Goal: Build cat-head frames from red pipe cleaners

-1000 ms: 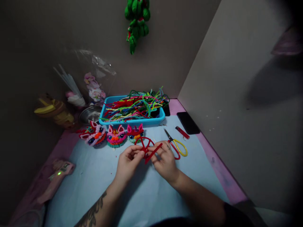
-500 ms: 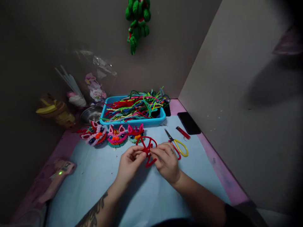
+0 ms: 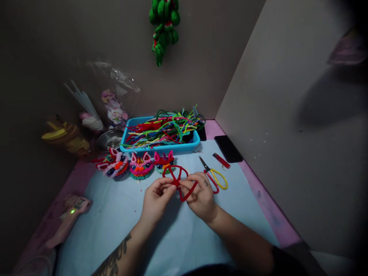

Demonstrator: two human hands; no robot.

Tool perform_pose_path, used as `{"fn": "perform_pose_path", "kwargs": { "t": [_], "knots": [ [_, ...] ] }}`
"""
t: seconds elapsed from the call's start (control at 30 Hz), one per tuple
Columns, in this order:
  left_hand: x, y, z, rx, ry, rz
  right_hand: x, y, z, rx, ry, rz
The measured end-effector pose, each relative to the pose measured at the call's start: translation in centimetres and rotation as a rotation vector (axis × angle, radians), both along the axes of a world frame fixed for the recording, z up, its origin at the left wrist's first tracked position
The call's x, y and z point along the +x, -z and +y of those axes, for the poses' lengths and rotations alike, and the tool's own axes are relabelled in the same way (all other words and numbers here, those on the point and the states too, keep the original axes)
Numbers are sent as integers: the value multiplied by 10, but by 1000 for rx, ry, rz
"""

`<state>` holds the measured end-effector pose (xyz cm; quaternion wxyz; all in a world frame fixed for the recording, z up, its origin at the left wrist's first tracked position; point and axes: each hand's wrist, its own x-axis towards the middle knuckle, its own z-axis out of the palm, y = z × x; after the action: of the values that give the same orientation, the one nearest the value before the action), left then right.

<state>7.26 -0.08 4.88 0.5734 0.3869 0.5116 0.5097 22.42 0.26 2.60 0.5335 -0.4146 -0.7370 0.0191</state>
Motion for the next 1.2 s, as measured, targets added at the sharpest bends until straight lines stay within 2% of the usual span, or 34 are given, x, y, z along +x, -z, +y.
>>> {"fn": "perform_pose_path", "kwargs": {
  "t": [0.27,0.57,0.67,0.77,0.97,1.2],
  "knots": [
    [-1,3,1,27,14,20,-4,-4,0,-201,-86,186],
    [-3,9,2,91,19,80,-9,2,-3,-494,-52,321],
    [-4,12,1,111,4,163,-10,1,-4,-488,-28,285],
    [-4,13,0,110,11,221,-9,-1,-5,-411,-17,241],
    [-4,12,-1,103,-3,205,-8,-1,-5,-244,-14,123],
    [-3,8,1,67,5,171,-7,-1,-3,-281,-10,79]
  ]
}}
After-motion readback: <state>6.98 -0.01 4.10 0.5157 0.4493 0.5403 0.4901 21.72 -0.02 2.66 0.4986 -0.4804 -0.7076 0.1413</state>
